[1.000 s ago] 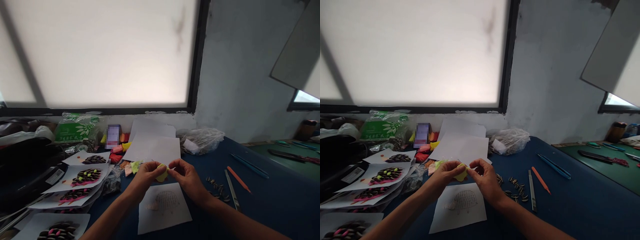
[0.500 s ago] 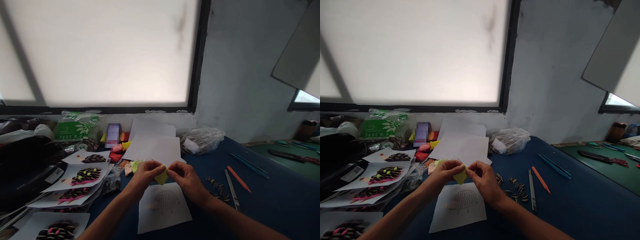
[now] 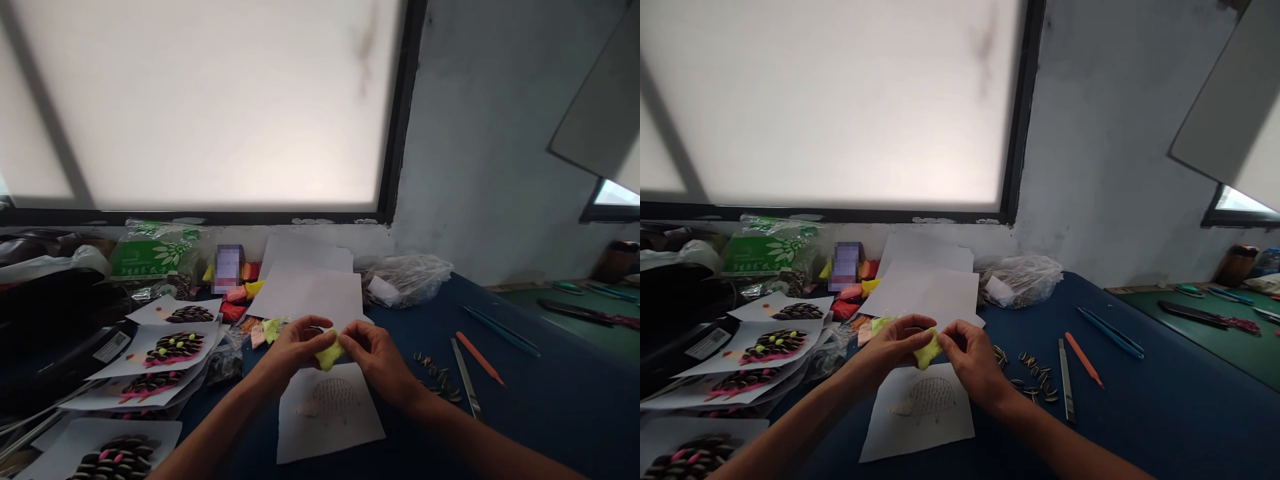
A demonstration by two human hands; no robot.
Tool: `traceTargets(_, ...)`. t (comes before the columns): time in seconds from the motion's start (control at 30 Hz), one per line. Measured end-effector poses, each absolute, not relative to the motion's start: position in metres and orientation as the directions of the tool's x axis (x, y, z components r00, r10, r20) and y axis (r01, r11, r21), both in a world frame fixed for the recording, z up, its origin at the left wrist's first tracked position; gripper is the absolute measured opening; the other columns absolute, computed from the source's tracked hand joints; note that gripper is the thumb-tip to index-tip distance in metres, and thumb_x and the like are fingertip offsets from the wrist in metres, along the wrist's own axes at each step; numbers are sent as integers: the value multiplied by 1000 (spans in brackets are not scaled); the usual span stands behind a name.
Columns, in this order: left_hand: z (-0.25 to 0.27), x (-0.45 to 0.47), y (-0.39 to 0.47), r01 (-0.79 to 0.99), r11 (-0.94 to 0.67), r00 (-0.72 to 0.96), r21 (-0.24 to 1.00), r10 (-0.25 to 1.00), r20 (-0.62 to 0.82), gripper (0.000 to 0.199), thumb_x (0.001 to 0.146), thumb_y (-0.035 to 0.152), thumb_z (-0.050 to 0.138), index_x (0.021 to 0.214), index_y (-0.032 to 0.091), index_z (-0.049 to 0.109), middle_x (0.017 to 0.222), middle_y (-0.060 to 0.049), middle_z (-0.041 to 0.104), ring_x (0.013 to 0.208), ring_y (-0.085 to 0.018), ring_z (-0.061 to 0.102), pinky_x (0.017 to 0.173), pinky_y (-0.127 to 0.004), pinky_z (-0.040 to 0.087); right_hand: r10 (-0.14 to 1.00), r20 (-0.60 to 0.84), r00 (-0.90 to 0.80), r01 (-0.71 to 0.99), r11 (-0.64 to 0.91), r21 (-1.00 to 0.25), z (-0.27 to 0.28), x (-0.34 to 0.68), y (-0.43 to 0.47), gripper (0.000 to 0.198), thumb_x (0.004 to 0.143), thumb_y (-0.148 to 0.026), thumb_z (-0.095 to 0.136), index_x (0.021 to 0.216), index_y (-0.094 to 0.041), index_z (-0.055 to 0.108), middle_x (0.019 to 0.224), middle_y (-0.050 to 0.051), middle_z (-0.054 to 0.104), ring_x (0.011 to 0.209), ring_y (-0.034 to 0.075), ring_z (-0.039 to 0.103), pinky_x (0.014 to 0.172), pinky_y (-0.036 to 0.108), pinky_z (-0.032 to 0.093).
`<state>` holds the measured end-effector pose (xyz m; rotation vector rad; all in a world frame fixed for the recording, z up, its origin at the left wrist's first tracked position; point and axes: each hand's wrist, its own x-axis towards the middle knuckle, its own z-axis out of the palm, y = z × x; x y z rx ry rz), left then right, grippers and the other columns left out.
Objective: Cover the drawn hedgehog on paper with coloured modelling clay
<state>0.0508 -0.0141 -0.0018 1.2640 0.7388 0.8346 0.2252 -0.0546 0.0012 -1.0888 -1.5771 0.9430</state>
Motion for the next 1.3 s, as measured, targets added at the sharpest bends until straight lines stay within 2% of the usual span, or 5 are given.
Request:
traceTargets(0.27, -2, 51, -13, -48, 23, 577, 999, 817, 9, 41, 58, 37, 85, 82, 17, 60, 68, 2, 59, 59, -11, 53, 55, -24, 38, 945, 263, -195, 190, 299, -935, 3, 228, -53, 30, 86, -48, 64, 84, -19, 66, 77, 2, 64, 73, 18, 59, 67, 30, 48)
traceTargets(0.5, -2, 50, -11, -105, 60, 560, 993, 828, 9, 39, 53, 30, 87, 78, 17, 60, 75, 1, 61, 70, -14, 55, 66, -27, 40, 952, 250, -176, 222, 286, -932, -1, 231, -51, 32, 87, -47, 61, 72, -18, 63, 68, 0, 56, 62, 15, 50, 58, 27, 39)
traceTargets(0.67, -1, 46, -11, -62, 29, 589, 998, 808, 13, 34, 57, 31, 86, 74, 16, 62, 71, 2, 60, 66, -12, 53, 63, -25, 39, 952, 228, -205, 160, 262, -952, -4, 231, -52, 28, 87, -47, 62, 87, -19, 69, 83, 3, 66, 77, 19, 60, 69, 29, 45)
traceTargets(0.93, -12, 46, -5, 15, -22, 559, 1000, 829, 10, 44, 70, 57, 74, 73, 13, 68, 65, 0, 59, 57, -11, 50, 54, -23, 34, 956, 251, -153, 133, 272, -953, -15, 226, -52, 33, 85, -50, 62, 81, -19, 72, 79, 4, 68, 78, 20, 60, 71, 30, 46)
traceTargets(1.3, -26, 46, -2, -83, 3, 568, 997, 822, 44, 40, 69, 50, 80, 80, 13, 69, 71, -1, 65, 64, -13, 56, 59, -24, 39, 960, 245, -133, 197, 268, -943, -17, 227, -49, 27, 87, -41, 62, 78, -16, 66, 74, 2, 62, 70, 16, 56, 64, 27, 45)
